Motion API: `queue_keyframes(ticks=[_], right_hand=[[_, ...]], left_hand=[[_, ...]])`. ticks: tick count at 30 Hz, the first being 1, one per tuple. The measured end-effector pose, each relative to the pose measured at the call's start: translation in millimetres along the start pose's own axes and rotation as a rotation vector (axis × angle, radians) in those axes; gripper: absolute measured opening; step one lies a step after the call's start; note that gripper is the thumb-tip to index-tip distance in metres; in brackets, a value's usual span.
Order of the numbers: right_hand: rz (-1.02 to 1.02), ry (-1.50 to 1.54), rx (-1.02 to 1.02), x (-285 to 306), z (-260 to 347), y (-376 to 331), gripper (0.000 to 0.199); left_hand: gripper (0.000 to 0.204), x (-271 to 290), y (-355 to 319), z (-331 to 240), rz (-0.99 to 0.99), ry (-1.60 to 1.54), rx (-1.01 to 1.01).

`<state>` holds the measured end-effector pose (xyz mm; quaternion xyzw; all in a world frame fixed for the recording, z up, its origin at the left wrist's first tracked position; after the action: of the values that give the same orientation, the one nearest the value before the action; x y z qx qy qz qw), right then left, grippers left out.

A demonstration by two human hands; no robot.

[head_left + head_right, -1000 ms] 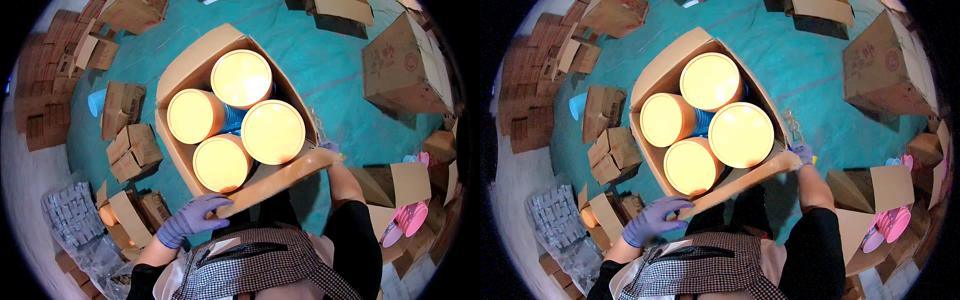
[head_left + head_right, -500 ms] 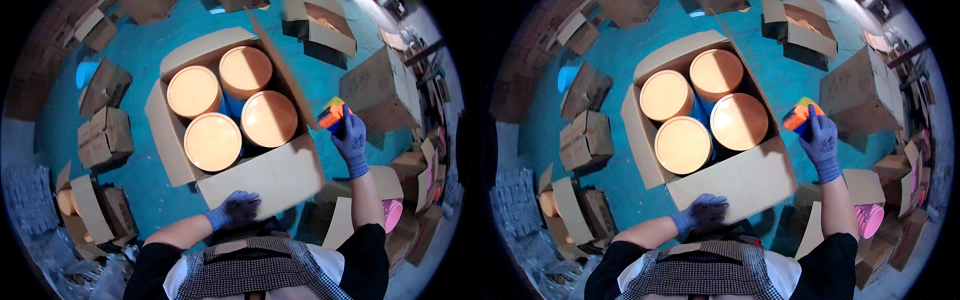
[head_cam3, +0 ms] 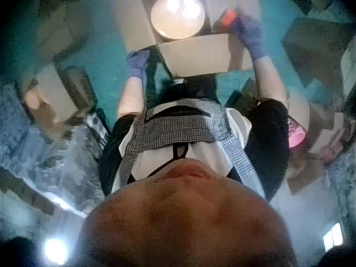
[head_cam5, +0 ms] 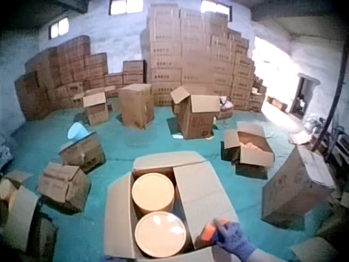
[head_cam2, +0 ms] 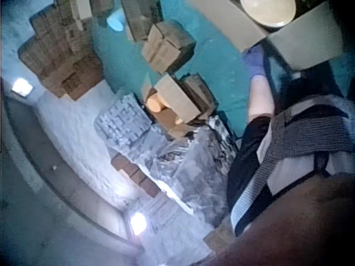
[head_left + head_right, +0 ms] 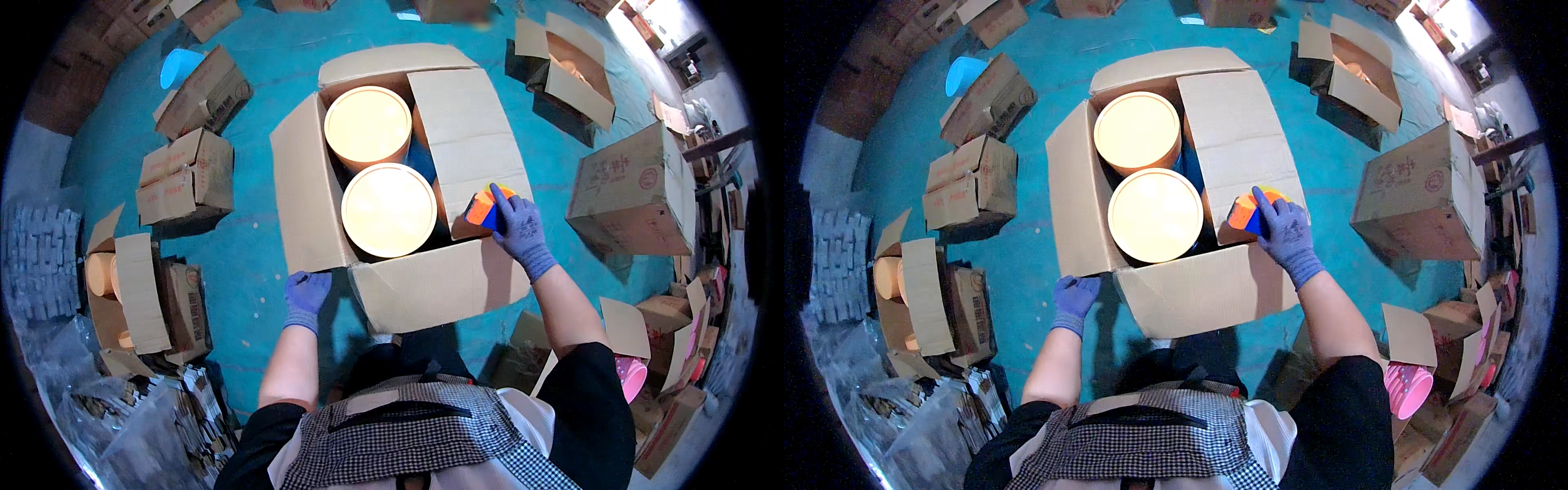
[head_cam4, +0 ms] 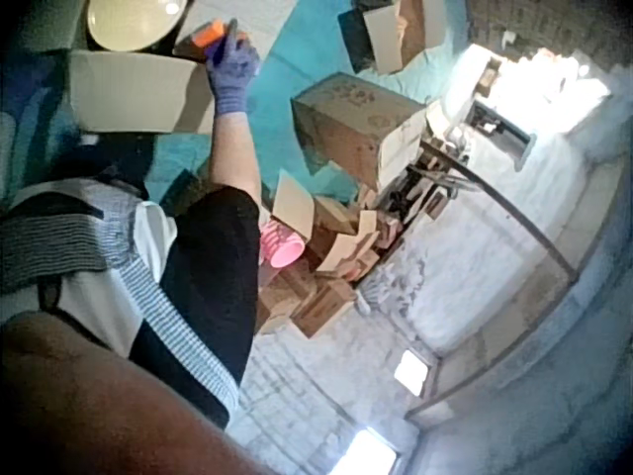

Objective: The person packs yellow cylindrical containers into a cardboard box, seals it with tape, and writes on it with a marker. They then move to another box, pack it with similar containers, and seal it. The person also handles a plastic bag and other items in the room.

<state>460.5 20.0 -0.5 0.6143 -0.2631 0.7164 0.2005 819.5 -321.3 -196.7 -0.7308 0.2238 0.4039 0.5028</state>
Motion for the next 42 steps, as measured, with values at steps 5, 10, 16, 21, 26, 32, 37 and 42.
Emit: queue_keyframes(ticks=[5, 10, 16, 21, 26, 32, 37, 42], right_hand=[[0.044, 0.070, -0.021, 4.5, -13.7, -0.9, 0.099], [0.003, 0.233, -0.015, 6.4, -28.7, 7.4, 0.099], [-0.083, 0.623, -0.150, 4.4, -52.4, 6.2, 0.094], [-0.106, 0.687, -0.168, -4.5, -69.7, 10.7, 0.095], [-0.127, 0.659, -0.137, 18.3, -73.8, 9.5, 0.097], [-0.392, 0.803, -0.140, 132.9, -61.2, -41.3, 0.089], [-0.700, 0.647, -0.137, 203.8, -28.8, -97.2, 0.082], [-0.622, 0.628, -0.110, 152.4, -1.4, -93.7, 0.075]], left_hand=[[0.052, -79.5, -39.8, 40.2, -0.008, 0.449, -0.298], [0.062, -143.3, -29.9, 58.7, 0.555, 2.238, -0.457], [0.068, -168.0, -26.5, 74.1, 0.719, 2.901, -0.332], [0.069, -147.6, -10.4, 57.5, 0.895, 3.069, -0.486], [0.075, -161.5, -8.5, 51.7, 0.972, 2.794, -0.366], [0.060, -99.8, 34.4, 36.4, 0.705, 1.907, -0.028], [0.078, -148.3, 29.7, 59.5, 0.189, 1.502, -0.306], [0.097, -129.2, 57.8, 81.9, -0.389, 1.822, -0.429]])
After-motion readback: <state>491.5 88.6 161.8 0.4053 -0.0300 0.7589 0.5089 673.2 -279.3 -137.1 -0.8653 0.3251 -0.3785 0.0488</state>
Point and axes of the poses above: each hand's wrist, its own y-axis towards the middle knuckle, its own x-axis out of the back of the hand, z = x × y, the point moved 1 cm from there along y, towards the middle knuckle, and after that the axes turned 12 degrees about z, right-handed, at the moved point
